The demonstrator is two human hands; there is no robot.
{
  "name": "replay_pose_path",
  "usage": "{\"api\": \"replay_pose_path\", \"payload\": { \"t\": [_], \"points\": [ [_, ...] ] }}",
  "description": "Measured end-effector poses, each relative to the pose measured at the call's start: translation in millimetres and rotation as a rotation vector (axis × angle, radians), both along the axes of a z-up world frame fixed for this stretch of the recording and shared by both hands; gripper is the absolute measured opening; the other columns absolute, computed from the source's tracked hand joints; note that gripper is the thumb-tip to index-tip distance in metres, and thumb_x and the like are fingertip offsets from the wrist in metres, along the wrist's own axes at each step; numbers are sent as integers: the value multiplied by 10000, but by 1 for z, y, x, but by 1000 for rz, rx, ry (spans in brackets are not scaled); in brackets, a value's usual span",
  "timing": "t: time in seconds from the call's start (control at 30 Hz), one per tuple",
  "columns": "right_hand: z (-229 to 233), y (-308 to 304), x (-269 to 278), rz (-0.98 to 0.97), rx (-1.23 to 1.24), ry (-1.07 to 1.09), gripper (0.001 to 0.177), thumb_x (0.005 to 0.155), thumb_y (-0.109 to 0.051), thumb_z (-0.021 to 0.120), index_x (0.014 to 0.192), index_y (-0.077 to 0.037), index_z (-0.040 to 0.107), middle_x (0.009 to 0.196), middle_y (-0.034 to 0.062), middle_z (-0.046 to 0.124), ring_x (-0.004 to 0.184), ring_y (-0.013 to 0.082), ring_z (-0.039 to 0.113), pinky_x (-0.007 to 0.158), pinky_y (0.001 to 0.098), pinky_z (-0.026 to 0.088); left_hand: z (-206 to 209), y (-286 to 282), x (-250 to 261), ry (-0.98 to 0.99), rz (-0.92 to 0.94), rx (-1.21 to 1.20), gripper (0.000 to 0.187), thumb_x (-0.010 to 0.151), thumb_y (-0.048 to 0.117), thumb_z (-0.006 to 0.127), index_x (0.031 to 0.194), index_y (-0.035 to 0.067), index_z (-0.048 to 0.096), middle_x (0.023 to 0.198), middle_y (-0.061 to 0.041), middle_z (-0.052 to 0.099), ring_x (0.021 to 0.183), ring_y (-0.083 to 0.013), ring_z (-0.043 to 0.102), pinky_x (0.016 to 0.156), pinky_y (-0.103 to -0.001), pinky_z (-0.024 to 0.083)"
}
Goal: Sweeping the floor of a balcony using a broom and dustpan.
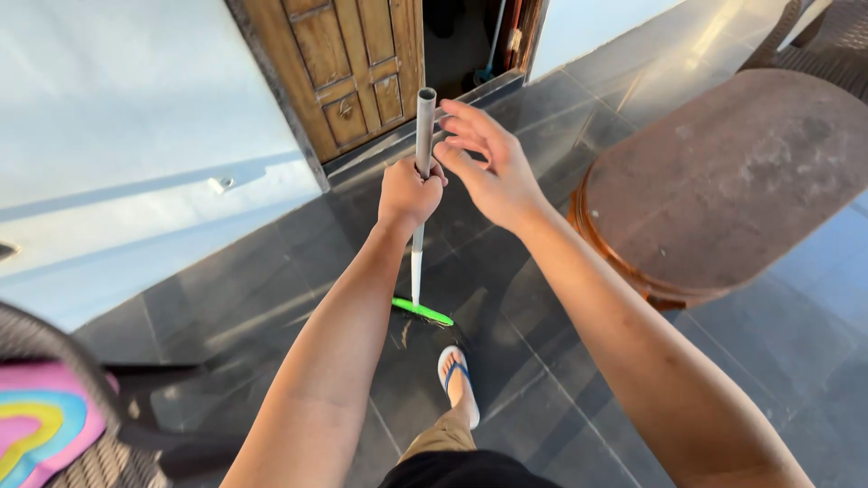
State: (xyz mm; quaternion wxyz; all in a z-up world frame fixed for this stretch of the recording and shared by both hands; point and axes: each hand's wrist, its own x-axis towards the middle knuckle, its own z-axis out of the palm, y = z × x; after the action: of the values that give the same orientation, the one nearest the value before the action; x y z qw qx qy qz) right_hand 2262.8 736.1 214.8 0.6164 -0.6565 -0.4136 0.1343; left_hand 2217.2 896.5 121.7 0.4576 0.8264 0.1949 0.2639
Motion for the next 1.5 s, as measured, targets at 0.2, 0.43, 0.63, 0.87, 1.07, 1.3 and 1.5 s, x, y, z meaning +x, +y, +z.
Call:
{"api": "replay_pose_path", "payload": {
  "t": [0.2,0.43,0.63,0.87,1.07,1.3,1.5],
  "points": [
    [-17,66,160,-84,3,9,550,1001,-308,693,1474,-84,527,1396,157,681,1311,222,639,1089,401,483,-8,75,142,10,-6,-49,116,808,103,605,857,82,709,775,-75,768,766,-249,764,722,-373,580],
    [-21,120,298,-169,-97,302,598,927,-387,661,1445,-120,531,1331,120,693,1198,244,662,944,424,553,-10,120,268,74,-11,24,227,960,300,642,952,77,681,769,-109,760,773,-274,768,741,-391,581],
    [-38,172,435,-105,-52,350,587,960,-384,627,1474,-130,502,1345,81,690,1233,228,656,962,402,548,-11,166,393,88,59,112,255,970,358,623,1011,118,699,840,-126,755,837,-363,734,736,-460,569],
    [-41,238,616,-44,-68,428,566,941,-382,650,1436,-126,552,1262,63,716,1147,210,681,907,388,567,-3,222,569,268,320,212,386,975,502,564,1028,168,750,876,-164,752,883,-415,712,773,-529,564],
    [-39,276,735,15,-128,432,583,929,-394,651,1435,-122,554,1263,78,714,1122,212,686,902,392,573,-9,261,672,317,518,231,422,984,516,557,976,123,711,847,-178,738,824,-440,700,730,-551,559],
    [-29,336,847,74,-169,420,587,937,-419,625,1445,-141,531,1305,74,690,1156,207,676,927,394,574,-8,318,785,292,625,175,420,975,525,572,880,132,687,756,-116,735,756,-381,717,701,-506,561],
    [-37,430,949,134,-169,394,578,941,-418,628,1432,-125,547,1271,77,707,1132,204,678,917,397,575,-2,382,873,237,674,112,424,969,515,592,805,138,694,669,-91,704,689,-351,709,680,-462,558]
  ]
}}
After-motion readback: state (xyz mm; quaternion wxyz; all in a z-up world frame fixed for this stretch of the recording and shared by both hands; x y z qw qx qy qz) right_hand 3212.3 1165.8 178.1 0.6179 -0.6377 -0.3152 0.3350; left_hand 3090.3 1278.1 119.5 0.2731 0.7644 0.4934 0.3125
